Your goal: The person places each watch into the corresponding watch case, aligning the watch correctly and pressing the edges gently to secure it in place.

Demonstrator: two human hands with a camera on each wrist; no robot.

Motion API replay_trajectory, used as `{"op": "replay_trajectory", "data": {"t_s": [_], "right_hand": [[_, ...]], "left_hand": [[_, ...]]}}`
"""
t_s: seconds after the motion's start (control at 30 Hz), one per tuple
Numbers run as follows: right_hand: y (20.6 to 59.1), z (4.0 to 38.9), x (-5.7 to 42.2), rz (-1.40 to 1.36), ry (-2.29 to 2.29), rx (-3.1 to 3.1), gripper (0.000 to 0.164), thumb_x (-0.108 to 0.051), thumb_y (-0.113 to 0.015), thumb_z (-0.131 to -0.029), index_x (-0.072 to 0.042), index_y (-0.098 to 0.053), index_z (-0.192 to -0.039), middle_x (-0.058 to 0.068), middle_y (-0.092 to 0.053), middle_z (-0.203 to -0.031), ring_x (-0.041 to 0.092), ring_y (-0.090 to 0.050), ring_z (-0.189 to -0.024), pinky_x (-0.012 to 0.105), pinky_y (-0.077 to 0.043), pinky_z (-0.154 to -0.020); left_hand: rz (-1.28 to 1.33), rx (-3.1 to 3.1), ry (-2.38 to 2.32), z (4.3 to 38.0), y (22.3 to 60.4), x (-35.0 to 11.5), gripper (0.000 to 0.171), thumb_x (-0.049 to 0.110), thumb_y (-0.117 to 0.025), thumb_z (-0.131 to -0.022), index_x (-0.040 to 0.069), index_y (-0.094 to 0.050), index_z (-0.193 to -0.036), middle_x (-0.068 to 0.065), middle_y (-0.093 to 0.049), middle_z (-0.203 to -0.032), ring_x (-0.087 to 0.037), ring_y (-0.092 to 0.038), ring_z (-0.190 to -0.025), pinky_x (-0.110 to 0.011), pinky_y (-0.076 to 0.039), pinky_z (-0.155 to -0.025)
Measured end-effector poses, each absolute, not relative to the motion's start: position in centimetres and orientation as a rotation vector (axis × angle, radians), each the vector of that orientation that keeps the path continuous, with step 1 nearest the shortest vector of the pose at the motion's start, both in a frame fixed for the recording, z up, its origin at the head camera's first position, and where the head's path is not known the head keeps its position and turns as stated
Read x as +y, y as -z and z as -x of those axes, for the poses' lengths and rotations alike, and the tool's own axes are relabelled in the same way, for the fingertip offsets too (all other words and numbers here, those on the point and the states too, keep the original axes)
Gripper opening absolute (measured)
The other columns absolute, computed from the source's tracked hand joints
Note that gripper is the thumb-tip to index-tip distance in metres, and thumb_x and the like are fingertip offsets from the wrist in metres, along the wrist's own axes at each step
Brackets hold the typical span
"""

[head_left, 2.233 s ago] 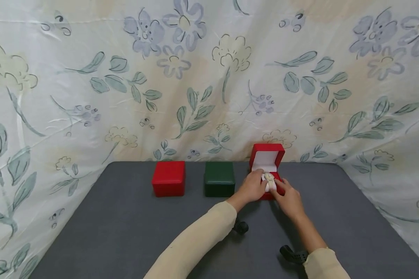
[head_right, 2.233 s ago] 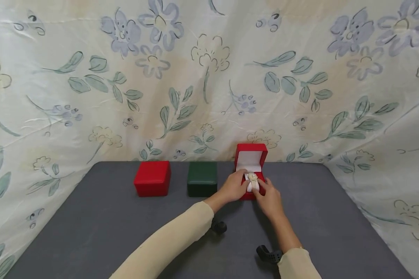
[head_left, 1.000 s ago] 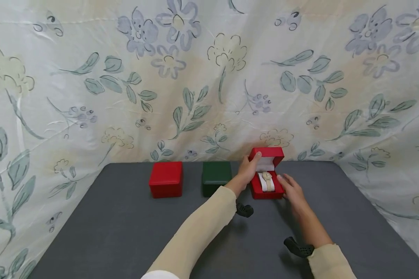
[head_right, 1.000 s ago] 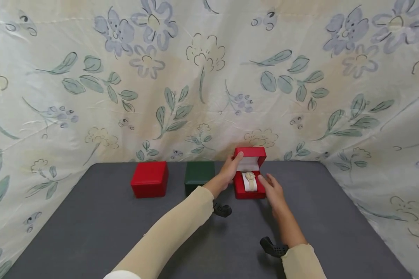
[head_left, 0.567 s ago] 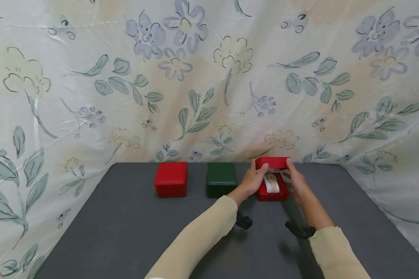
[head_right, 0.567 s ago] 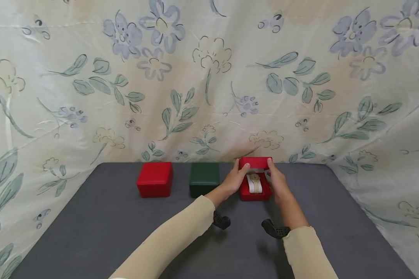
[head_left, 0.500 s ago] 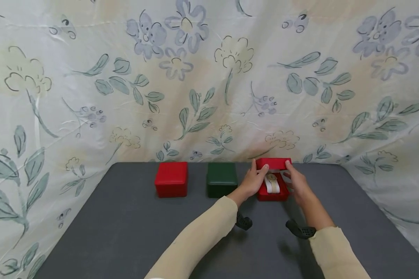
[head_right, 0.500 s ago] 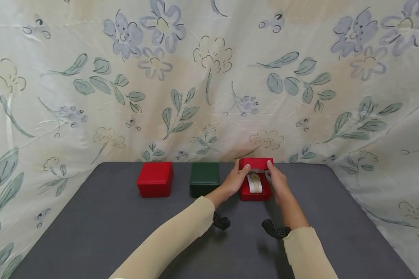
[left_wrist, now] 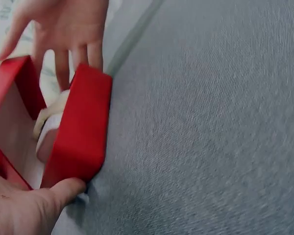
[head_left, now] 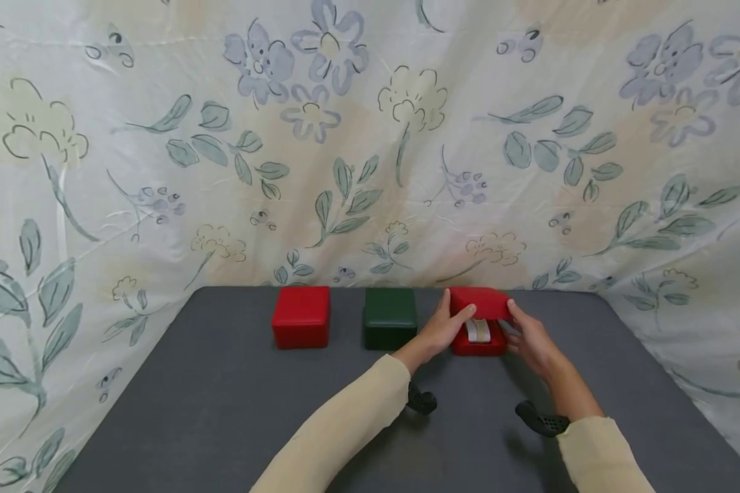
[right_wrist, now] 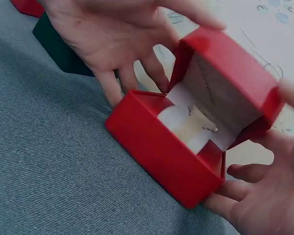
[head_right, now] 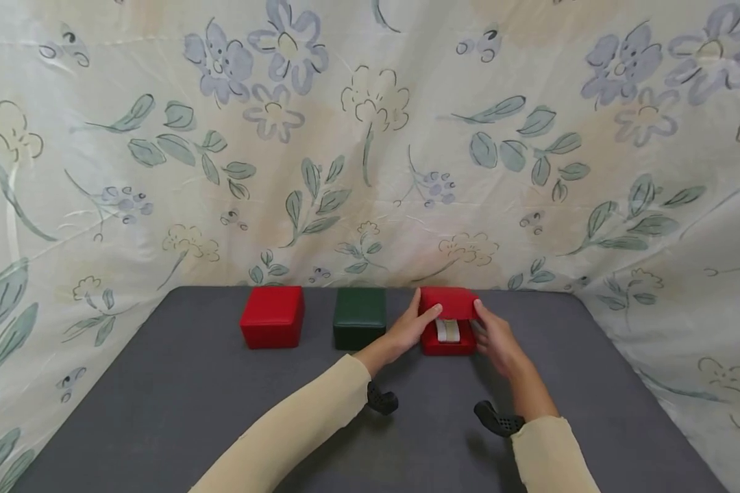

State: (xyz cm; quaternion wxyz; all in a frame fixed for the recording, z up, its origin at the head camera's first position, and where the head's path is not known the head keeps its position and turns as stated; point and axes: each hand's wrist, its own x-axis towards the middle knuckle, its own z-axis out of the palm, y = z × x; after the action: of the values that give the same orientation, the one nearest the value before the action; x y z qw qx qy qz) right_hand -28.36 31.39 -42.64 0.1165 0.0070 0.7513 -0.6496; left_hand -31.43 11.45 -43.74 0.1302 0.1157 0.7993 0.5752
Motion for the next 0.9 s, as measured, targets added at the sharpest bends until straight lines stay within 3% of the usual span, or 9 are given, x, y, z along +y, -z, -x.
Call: {"op": "replay_trajectory", "data": {"t_s": [0.1,0.2,0.33,0.67,0.77,0.9], "right_hand": [[43.0,28.3,31.6,-0.024,1.912,2.188,0.087,-0.064,-0.028,-0.097,-0.006,0.004,-0.155,0.02,0.002,-0.162,0.045,-0.016,-0.145,0.055,-0.02,-0.117],[43.5,28.1,31.6,-0.066,1.889,2.214,0.087,-0.059,-0.037,-0.097,-0.004,0.0,-0.155,0.021,-0.006,-0.161,0.039,-0.022,-0.145,0.049,-0.024,-0.116],[43.9,27.8,31.6,-0.07,1.857,2.249,0.084,-0.049,-0.043,-0.099,-0.003,0.0,-0.154,0.022,-0.012,-0.16,0.039,-0.023,-0.145,0.048,-0.024,-0.116],[44.1,27.9,31.6,-0.09,1.867,2.28,0.081,-0.049,-0.042,-0.1,-0.006,0.0,-0.154,0.022,-0.008,-0.161,0.04,-0.017,-0.147,0.051,-0.019,-0.118],[44.2,27.4,30.6,-0.196,1.848,2.399,0.077,-0.048,-0.041,-0.1,-0.007,-0.008,-0.155,0.021,-0.014,-0.16,0.038,-0.023,-0.146,0.05,-0.024,-0.118],[44.1,26.1,28.1,-0.413,1.837,2.684,0.068,-0.049,-0.045,-0.098,-0.009,-0.031,-0.151,0.019,-0.035,-0.154,0.034,-0.036,-0.141,0.048,-0.033,-0.115]], "left_hand": [[-0.28,2.358,-1.615,31.1,43.8,11.5,0.078,0.061,-0.042,-0.094,0.026,-0.011,-0.156,0.004,-0.021,-0.161,-0.022,-0.028,-0.145,-0.054,-0.03,-0.114],[-0.246,2.4,-1.569,30.7,43.9,11.7,0.072,0.052,-0.044,-0.097,0.023,-0.014,-0.156,0.003,-0.024,-0.16,-0.021,-0.029,-0.144,-0.051,-0.03,-0.115],[-0.249,2.423,-1.542,30.2,44.1,12.1,0.07,0.041,-0.047,-0.098,0.02,-0.013,-0.156,0.001,-0.026,-0.16,-0.021,-0.031,-0.143,-0.049,-0.031,-0.115],[-0.261,2.424,-1.554,30.1,44.0,12.5,0.071,0.04,-0.046,-0.099,0.02,-0.009,-0.156,0.001,-0.021,-0.161,-0.022,-0.028,-0.144,-0.051,-0.031,-0.114],[-0.271,2.419,-1.568,30.1,44.2,12.5,0.07,0.039,-0.044,-0.1,0.018,-0.008,-0.157,0.001,-0.019,-0.162,-0.022,-0.027,-0.145,-0.05,-0.03,-0.115],[-0.341,2.485,-1.539,29.7,44.2,11.5,0.068,0.038,-0.041,-0.101,0.015,-0.008,-0.157,0.0,-0.016,-0.163,-0.022,-0.023,-0.147,-0.048,-0.027,-0.118]]}}
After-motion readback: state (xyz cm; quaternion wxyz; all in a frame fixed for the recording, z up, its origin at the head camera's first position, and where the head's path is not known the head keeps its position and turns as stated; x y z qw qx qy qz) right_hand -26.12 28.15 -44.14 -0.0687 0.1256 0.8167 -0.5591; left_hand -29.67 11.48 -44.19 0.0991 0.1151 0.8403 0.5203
